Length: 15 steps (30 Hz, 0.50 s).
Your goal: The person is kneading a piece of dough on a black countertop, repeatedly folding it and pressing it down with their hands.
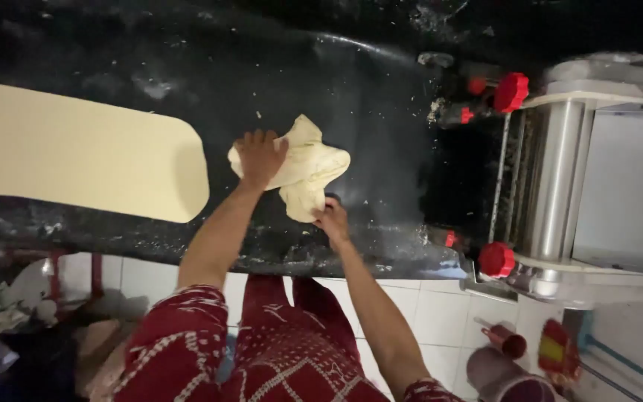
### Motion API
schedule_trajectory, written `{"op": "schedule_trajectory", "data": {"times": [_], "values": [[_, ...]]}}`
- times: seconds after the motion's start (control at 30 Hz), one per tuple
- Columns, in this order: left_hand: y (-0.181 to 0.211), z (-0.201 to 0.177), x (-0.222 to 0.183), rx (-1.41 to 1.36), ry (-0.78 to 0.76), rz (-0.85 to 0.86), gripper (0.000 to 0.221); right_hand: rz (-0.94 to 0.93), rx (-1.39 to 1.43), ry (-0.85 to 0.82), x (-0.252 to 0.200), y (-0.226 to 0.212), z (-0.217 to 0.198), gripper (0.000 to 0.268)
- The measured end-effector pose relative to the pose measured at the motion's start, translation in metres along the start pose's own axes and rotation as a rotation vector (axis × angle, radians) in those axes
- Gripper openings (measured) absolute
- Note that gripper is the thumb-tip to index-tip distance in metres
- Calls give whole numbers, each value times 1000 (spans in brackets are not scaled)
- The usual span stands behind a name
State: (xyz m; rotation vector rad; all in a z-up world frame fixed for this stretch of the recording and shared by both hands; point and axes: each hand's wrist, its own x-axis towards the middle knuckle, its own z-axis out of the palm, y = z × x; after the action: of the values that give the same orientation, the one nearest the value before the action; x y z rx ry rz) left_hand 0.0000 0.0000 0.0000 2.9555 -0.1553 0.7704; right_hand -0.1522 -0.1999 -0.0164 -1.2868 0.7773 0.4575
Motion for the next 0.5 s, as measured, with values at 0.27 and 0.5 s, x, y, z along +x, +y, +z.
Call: {"op": "schedule_trajectory", "data": {"times": [0.27,0.5], "values": [[-73,-20,2,-267,-1157,-299,87,-3,-223,-38,-5,-24,13,59],[14,-101,12,-385,-1212,-170,90,23,-163,-15,-10,-34,16,55]]}}
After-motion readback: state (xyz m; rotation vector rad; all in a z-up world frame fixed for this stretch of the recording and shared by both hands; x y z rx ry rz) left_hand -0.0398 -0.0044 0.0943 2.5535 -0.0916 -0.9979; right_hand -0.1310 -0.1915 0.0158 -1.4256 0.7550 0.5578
